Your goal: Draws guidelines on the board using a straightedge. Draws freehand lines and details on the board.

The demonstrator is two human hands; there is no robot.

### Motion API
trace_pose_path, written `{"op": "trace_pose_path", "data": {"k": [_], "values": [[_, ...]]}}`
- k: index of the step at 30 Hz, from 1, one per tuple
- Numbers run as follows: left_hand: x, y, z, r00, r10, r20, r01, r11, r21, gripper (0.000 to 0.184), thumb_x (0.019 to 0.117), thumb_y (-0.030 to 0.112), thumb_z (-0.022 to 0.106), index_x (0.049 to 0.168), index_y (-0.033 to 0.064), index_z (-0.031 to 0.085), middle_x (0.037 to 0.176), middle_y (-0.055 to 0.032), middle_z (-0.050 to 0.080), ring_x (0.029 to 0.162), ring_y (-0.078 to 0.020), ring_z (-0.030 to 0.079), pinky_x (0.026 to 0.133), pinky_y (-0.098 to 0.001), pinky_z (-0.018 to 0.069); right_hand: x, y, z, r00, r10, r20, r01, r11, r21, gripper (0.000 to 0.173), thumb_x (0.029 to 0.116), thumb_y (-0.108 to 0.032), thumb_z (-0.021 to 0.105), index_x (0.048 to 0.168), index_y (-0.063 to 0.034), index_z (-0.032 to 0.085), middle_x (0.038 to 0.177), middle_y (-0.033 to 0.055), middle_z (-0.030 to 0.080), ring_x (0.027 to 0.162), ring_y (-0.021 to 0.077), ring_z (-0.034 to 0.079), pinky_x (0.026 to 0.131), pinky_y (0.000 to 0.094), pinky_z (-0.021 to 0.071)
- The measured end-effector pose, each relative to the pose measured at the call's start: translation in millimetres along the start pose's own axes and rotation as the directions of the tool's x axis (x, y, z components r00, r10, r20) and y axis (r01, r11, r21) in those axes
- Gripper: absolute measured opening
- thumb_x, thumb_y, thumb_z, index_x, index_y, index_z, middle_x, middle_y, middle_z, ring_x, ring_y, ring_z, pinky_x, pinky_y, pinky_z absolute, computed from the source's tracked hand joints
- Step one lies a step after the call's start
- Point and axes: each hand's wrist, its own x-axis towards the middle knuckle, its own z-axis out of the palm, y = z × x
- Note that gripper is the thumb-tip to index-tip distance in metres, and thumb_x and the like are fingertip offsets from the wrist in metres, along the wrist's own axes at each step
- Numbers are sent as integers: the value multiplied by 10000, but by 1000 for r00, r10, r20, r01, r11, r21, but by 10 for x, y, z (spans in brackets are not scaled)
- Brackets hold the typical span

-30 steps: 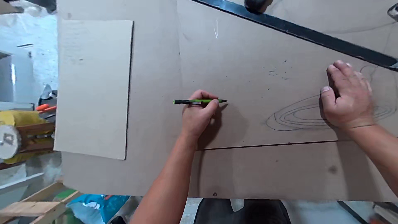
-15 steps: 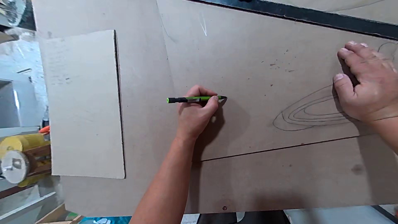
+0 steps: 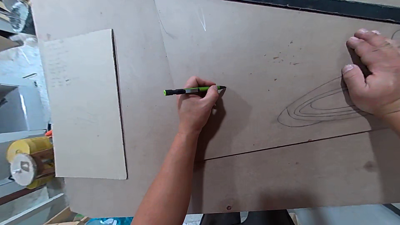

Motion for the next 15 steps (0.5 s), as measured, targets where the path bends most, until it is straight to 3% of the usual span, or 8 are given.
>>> {"op": "trace_pose_path", "data": {"k": [10,15], "values": [[-764,101,-137,993,-116,-11,116,993,-9,70,933,96,687,998,72,681,827,-48,733,649,-144,697,559,-276,601,1,-15,-8,1000,6,3,-6,1000,-6,639,1036,-508,289,1576,-196,429,1668,51,354,1547,280,310,1253,557,239],[-477,53,-72,996,-75,-46,73,997,-38,67,917,87,690,973,52,678,784,-53,730,620,-145,692,524,-285,589,7,-25,-20,1000,15,9,-15,1000,-2,632,1035,-499,293,1568,-194,443,1662,60,366,1546,286,313,1252,563,239]]}}
